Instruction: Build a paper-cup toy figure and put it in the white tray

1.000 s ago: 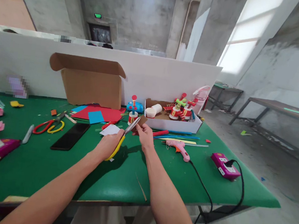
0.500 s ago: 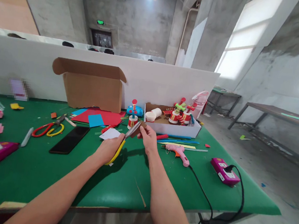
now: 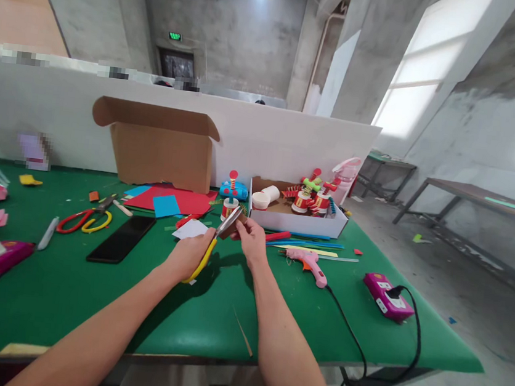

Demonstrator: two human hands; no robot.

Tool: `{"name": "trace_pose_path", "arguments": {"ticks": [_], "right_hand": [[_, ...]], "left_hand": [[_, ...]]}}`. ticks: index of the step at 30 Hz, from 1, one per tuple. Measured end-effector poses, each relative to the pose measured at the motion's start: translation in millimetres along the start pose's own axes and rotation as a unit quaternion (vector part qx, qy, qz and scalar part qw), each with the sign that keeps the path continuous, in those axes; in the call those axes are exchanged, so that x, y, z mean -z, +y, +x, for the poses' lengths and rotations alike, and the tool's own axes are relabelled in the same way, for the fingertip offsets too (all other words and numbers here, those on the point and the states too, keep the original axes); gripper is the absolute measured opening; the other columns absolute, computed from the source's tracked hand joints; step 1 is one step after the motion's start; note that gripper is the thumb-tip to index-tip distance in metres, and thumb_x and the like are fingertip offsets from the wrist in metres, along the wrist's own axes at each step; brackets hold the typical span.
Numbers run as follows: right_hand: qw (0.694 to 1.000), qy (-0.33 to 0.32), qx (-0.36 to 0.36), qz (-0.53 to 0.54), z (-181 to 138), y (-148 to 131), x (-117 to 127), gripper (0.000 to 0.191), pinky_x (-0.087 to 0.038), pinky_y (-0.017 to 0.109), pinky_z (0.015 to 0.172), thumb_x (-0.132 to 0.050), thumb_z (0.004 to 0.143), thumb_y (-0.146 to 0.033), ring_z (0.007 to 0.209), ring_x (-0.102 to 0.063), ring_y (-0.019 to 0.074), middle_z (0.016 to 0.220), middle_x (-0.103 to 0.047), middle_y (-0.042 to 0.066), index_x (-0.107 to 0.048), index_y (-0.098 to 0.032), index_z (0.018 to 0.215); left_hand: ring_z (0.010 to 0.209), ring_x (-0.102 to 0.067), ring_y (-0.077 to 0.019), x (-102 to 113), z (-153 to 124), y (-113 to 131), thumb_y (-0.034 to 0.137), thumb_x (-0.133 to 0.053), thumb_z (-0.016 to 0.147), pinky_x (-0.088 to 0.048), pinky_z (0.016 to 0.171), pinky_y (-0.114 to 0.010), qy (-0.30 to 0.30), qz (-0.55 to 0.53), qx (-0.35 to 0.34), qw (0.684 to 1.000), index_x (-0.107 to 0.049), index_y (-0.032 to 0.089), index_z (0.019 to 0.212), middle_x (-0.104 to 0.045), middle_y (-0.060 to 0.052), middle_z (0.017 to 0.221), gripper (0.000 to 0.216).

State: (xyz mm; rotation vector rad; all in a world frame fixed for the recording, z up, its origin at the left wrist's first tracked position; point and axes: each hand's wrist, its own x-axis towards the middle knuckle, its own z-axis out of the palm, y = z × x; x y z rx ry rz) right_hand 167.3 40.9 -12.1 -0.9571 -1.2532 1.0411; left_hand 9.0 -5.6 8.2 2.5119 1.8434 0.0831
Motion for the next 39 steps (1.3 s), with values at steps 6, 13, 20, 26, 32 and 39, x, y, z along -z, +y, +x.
{"name": "trace_pose_path", "arguments": {"ticks": [6, 13, 20, 26, 32, 39], "right_hand": [[0.999, -0.009, -0.03, 0.02, 2.4, 4.4, 0.9, 0.034, -0.049, 0.027, 0.055, -0.072, 0.06, -0.049, 0.048, -0.055, 0.0124, 0.057, -0.061, -0.002, -0.062, -0.019, 0.069], [0.999, -0.009, -0.025, 0.027, 1.4, 1.2, 1.0, 0.035, -0.049, 0.027, 0.054, -0.073, 0.059, -0.05, 0.049, -0.056, 0.0129, 0.056, -0.062, -0.002, -0.063, -0.018, 0.07], [0.999, -0.001, -0.022, 0.029, 0.7, 0.1, 0.2, 0.035, -0.049, 0.029, 0.054, -0.073, 0.059, -0.052, 0.048, -0.056, 0.0133, 0.056, -0.062, -0.001, -0.064, -0.019, 0.069], [0.999, -0.002, -0.019, 0.029, 0.9, -0.5, 0.8, 0.037, -0.048, 0.028, 0.054, -0.073, 0.058, -0.053, 0.048, -0.056, 0.0134, 0.053, -0.061, -0.002, -0.063, -0.019, 0.066], [0.999, -0.003, -0.021, 0.036, 0.8, 1.1, 0.0, 0.034, -0.048, 0.027, 0.054, -0.072, 0.06, -0.05, 0.048, -0.055, 0.0126, 0.054, -0.06, -0.002, -0.061, -0.018, 0.065], [0.999, -0.006, -0.018, 0.048, 0.1, -3.1, 0.6, 0.038, -0.048, 0.027, 0.053, -0.074, 0.057, -0.053, 0.047, -0.052, 0.0112, 0.055, -0.059, -0.003, -0.058, -0.019, 0.06]], "left_hand": [[0.086, -0.068, -0.026, -1.4, 0.7, -1.4, 0.013, -0.031, 0.09, -0.051, 0.072, -0.036, 0.0, 0.014, -0.002, 1.0, -0.04, 0.016, 0.115, -0.067, -0.013, 0.096, 0.026], [0.085, -0.069, -0.0251, -1.6, 1.6, 0.5, 0.012, -0.029, 0.09, -0.051, 0.071, -0.034, 0.001, 0.033, 0.006, 0.999, -0.04, 0.015, 0.114, -0.067, -0.013, 0.093, 0.026], [0.084, -0.069, -0.0263, 0.6, -1.2, 1.3, 0.011, -0.028, 0.09, -0.051, 0.069, -0.034, 0.01, 0.03, 0.0, 0.999, -0.04, 0.014, 0.113, -0.067, -0.012, 0.089, 0.027], [0.085, -0.069, -0.0262, 2.4, -2.0, 1.9, 0.011, -0.028, 0.09, -0.051, 0.07, -0.034, 0.002, 0.03, 0.002, 1.0, -0.041, 0.014, 0.113, -0.067, -0.013, 0.089, 0.027], [0.085, -0.068, -0.026, 3.4, -2.6, 2.0, 0.01, -0.029, 0.089, -0.05, 0.072, -0.034, -0.008, 0.025, 0.002, 1.0, -0.039, 0.014, 0.115, -0.067, -0.013, 0.089, 0.029], [0.083, -0.069, -0.0261, 4.3, -4.6, 2.2, 0.011, -0.033, 0.089, -0.05, 0.071, -0.034, -0.006, 0.01, -0.008, 1.0, -0.038, 0.016, 0.112, -0.067, -0.011, 0.086, 0.024]]}}
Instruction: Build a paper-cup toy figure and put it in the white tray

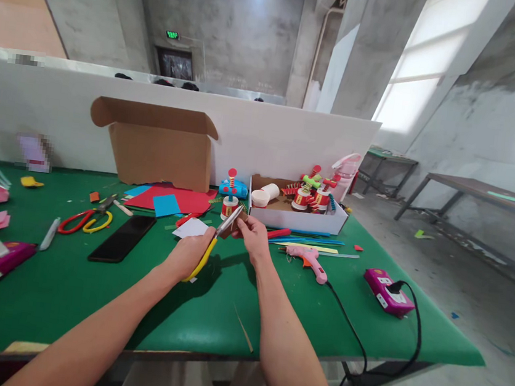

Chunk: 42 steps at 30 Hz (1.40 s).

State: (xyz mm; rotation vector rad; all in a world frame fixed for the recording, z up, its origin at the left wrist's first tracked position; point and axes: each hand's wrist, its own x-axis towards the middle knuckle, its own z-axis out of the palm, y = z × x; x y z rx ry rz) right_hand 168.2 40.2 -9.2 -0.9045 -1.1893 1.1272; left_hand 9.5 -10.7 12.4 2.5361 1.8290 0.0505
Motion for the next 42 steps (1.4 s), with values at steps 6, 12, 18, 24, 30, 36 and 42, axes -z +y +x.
{"name": "trace_pose_path", "arguments": {"ticks": [6, 12, 18, 24, 30, 36, 42], "right_hand": [[1.0, 0.007, -0.005, -0.009, 1, 2, 2, 0.039, -0.046, 0.026, 0.051, -0.074, 0.057, -0.055, 0.047, -0.05, 0.0114, 0.053, -0.059, -0.003, -0.062, -0.019, 0.066], [0.993, 0.096, -0.042, 0.059, 7, 6, 11, 0.031, -0.048, 0.026, 0.053, -0.069, 0.06, -0.046, 0.058, -0.058, 0.0155, 0.062, -0.063, -0.001, -0.061, -0.02, 0.074], [0.983, 0.103, -0.101, 0.113, 8, 5, 9, 0.019, -0.051, 0.028, 0.057, -0.058, 0.068, -0.034, 0.068, -0.066, 0.0183, 0.066, -0.066, -0.002, -0.053, -0.023, 0.083], [0.988, 0.101, -0.073, 0.092, 10, 9, 11, 0.025, -0.048, 0.025, 0.051, -0.067, 0.063, -0.037, 0.058, -0.061, 0.0154, 0.059, -0.062, -0.003, -0.053, -0.022, 0.077], [0.986, 0.136, -0.066, 0.073, 12, 12, 15, 0.029, -0.042, 0.023, 0.044, -0.068, 0.059, -0.044, 0.053, -0.055, 0.0135, 0.055, -0.06, -0.003, -0.053, -0.021, 0.07], [0.982, 0.152, -0.079, 0.073, 11, 10, 13, 0.029, -0.04, 0.021, 0.042, -0.068, 0.058, -0.044, 0.048, -0.049, 0.0106, 0.052, -0.058, -0.005, -0.052, -0.021, 0.066], [0.986, 0.138, -0.071, 0.069, 10, 9, 12, 0.029, -0.039, 0.021, 0.042, -0.068, 0.06, -0.044, 0.048, -0.051, 0.0112, 0.05, -0.058, -0.004, -0.051, -0.021, 0.066]], "left_hand": [[0.085, -0.068, -0.025, 1, 0, -2, 0.015, -0.034, 0.09, -0.048, 0.071, -0.032, 0.015, -0.018, -0.006, 1.0, -0.039, 0.017, 0.112, -0.067, -0.011, 0.087, 0.023], [0.078, -0.068, -0.0273, 23, -15, -32, 0.027, -0.035, 0.09, -0.047, 0.064, -0.031, 0.034, 0.004, 0.119, 0.992, -0.039, 0.021, 0.119, -0.069, -0.011, 0.084, 0.03], [0.075, -0.068, -0.0316, 17, -77, -72, 0.036, -0.033, 0.089, -0.045, 0.058, -0.033, -0.016, 0.053, 0.231, 0.971, -0.047, 0.018, 0.106, -0.069, -0.015, 0.083, 0.029], [0.082, -0.067, -0.0295, -13, -109, -80, 0.028, -0.034, 0.088, -0.049, 0.066, -0.036, -0.059, 0.055, 0.26, 0.962, -0.053, 0.013, 0.1, -0.068, -0.018, 0.091, 0.026], [0.12, -0.052, -0.0269, -5, -81, -37, 0.024, -0.025, 0.093, -0.042, 0.1, -0.042, 0.087, 0.041, 0.065, 0.993, -0.053, 0.012, 0.121, -0.056, -0.018, 0.128, 0.041], [0.14, -0.026, -0.0266, -24, -10, 15, 0.035, -0.027, 0.096, -0.03, 0.11, -0.042, -0.057, -0.053, -0.073, 0.994, -0.032, 0.004, 0.141, -0.03, -0.023, 0.149, 0.055], [0.143, -0.014, -0.0258, -44, -56, 68, 0.045, -0.033, 0.094, -0.021, 0.115, -0.043, -0.078, -0.092, -0.274, 0.954, -0.027, 0.011, 0.145, -0.021, -0.015, 0.154, 0.062]]}}
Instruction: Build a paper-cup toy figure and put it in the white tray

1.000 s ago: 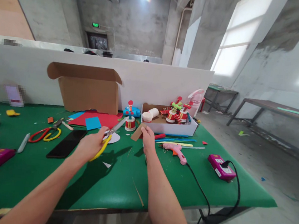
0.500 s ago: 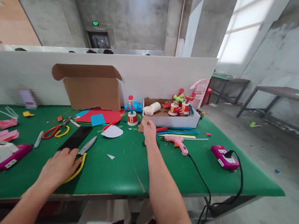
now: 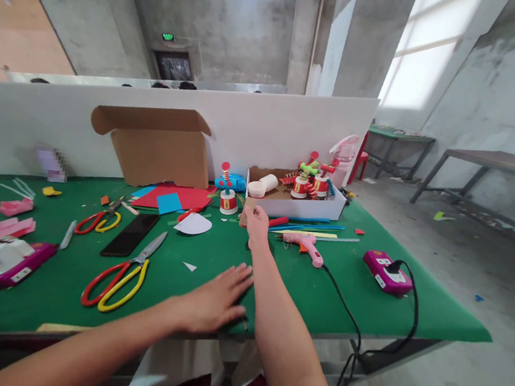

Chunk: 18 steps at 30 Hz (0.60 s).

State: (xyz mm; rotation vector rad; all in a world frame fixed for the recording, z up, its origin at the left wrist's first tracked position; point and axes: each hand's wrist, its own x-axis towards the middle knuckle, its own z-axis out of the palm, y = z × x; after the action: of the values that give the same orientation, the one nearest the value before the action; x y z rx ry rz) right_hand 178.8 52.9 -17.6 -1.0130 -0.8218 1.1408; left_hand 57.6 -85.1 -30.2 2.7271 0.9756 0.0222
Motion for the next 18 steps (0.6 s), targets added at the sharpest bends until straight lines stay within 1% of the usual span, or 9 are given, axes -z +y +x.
{"name": "trace_pose_path", "arguments": {"ticks": [2, 3, 4, 6, 10, 13, 15, 17, 18], "right_hand": [[1.0, -0.002, 0.001, -0.005, 0, 1, -1, 0.03, -0.039, 0.021, 0.043, -0.068, 0.06, -0.045, 0.049, -0.052, 0.0115, 0.05, -0.057, -0.004, -0.051, -0.021, 0.067], [1.0, -0.002, 0.002, -0.008, -1, 1, -2, 0.031, -0.039, 0.021, 0.043, -0.068, 0.061, -0.045, 0.049, -0.052, 0.0117, 0.051, -0.057, -0.004, -0.051, -0.02, 0.068], [1.0, -0.001, 0.003, -0.011, -1, 2, -3, 0.031, -0.039, 0.021, 0.043, -0.067, 0.061, -0.046, 0.05, -0.052, 0.0118, 0.051, -0.057, -0.004, -0.051, -0.02, 0.068], [1.0, 0.001, 0.008, -0.02, -3, 6, -6, 0.03, -0.038, 0.021, 0.042, -0.066, 0.062, -0.045, 0.05, -0.052, 0.0119, 0.052, -0.057, -0.004, -0.052, -0.02, 0.07], [0.999, 0.002, 0.024, -0.042, -8, 16, -12, 0.027, -0.037, 0.021, 0.042, -0.062, 0.064, -0.043, 0.049, -0.05, 0.0114, 0.052, -0.057, -0.004, -0.051, -0.019, 0.07], [0.997, 0.026, 0.052, -0.051, -6, 12, -14, 0.025, -0.039, 0.021, 0.044, -0.06, 0.067, -0.042, 0.049, -0.049, 0.0109, 0.052, -0.055, -0.005, -0.048, -0.02, 0.067], [0.995, 0.044, 0.075, -0.05, -2, -2, -16, 0.024, -0.039, 0.022, 0.045, -0.059, 0.068, -0.041, 0.049, -0.049, 0.0106, 0.054, -0.055, -0.005, -0.048, -0.02, 0.068], [0.993, 0.015, 0.103, -0.051, 2, -24, -20, 0.023, -0.041, 0.022, 0.047, -0.059, 0.069, -0.04, 0.051, -0.051, 0.0111, 0.056, -0.056, -0.005, -0.051, -0.019, 0.073], [0.992, -0.012, 0.115, -0.054, 4, -36, -22, 0.023, -0.042, 0.022, 0.048, -0.06, 0.069, -0.04, 0.052, -0.052, 0.0113, 0.057, -0.056, -0.005, -0.053, -0.019, 0.074]], "left_hand": [[0.143, -0.016, -0.026, -18, -14, 27, 0.049, -0.042, 0.09, -0.023, 0.116, -0.042, 0.012, 0.018, -0.069, 0.997, -0.021, 0.009, 0.147, -0.023, -0.017, 0.153, 0.073], [0.143, -0.017, -0.0257, -27, -20, 37, 0.047, -0.043, 0.09, -0.024, 0.116, -0.042, 0.024, 0.034, -0.092, 0.995, -0.019, 0.008, 0.148, -0.025, -0.018, 0.152, 0.073], [0.143, -0.017, -0.0255, -36, -24, 44, 0.04, -0.041, 0.092, -0.024, 0.116, -0.042, 0.048, 0.061, -0.092, 0.993, -0.021, 0.006, 0.147, -0.027, -0.019, 0.151, 0.068], [0.141, -0.022, -0.0267, -52, -27, 49, 0.026, -0.037, 0.094, -0.027, 0.114, -0.042, 0.102, 0.12, -0.096, 0.983, -0.028, 0.002, 0.143, -0.033, -0.021, 0.148, 0.056], [0.134, -0.038, -0.0238, -75, -21, 44, 0.016, -0.035, 0.093, -0.033, 0.111, -0.038, 0.206, 0.182, -0.104, 0.956, -0.045, 0.007, 0.133, -0.051, -0.015, 0.137, 0.042], [0.131, -0.044, -0.0247, -78, -14, 56, 0.014, -0.036, 0.092, -0.036, 0.109, -0.038, 0.226, 0.169, -0.064, 0.957, -0.047, 0.005, 0.132, -0.054, -0.016, 0.135, 0.042], [0.133, -0.041, -0.0259, -71, -10, 71, 0.017, -0.037, 0.09, -0.035, 0.109, -0.039, 0.227, 0.117, -0.055, 0.965, -0.044, 0.002, 0.134, -0.05, -0.019, 0.137, 0.046], [0.139, -0.031, -0.0224, -59, -9, 79, 0.027, -0.042, 0.087, -0.031, 0.113, -0.033, 0.192, 0.024, -0.141, 0.971, -0.035, 0.004, 0.141, -0.041, -0.016, 0.145, 0.058], [0.139, -0.029, -0.0188, -51, -10, 76, 0.028, -0.045, 0.085, -0.031, 0.112, -0.028, 0.176, -0.015, -0.189, 0.966, -0.032, 0.006, 0.142, -0.038, -0.013, 0.148, 0.063]]}}
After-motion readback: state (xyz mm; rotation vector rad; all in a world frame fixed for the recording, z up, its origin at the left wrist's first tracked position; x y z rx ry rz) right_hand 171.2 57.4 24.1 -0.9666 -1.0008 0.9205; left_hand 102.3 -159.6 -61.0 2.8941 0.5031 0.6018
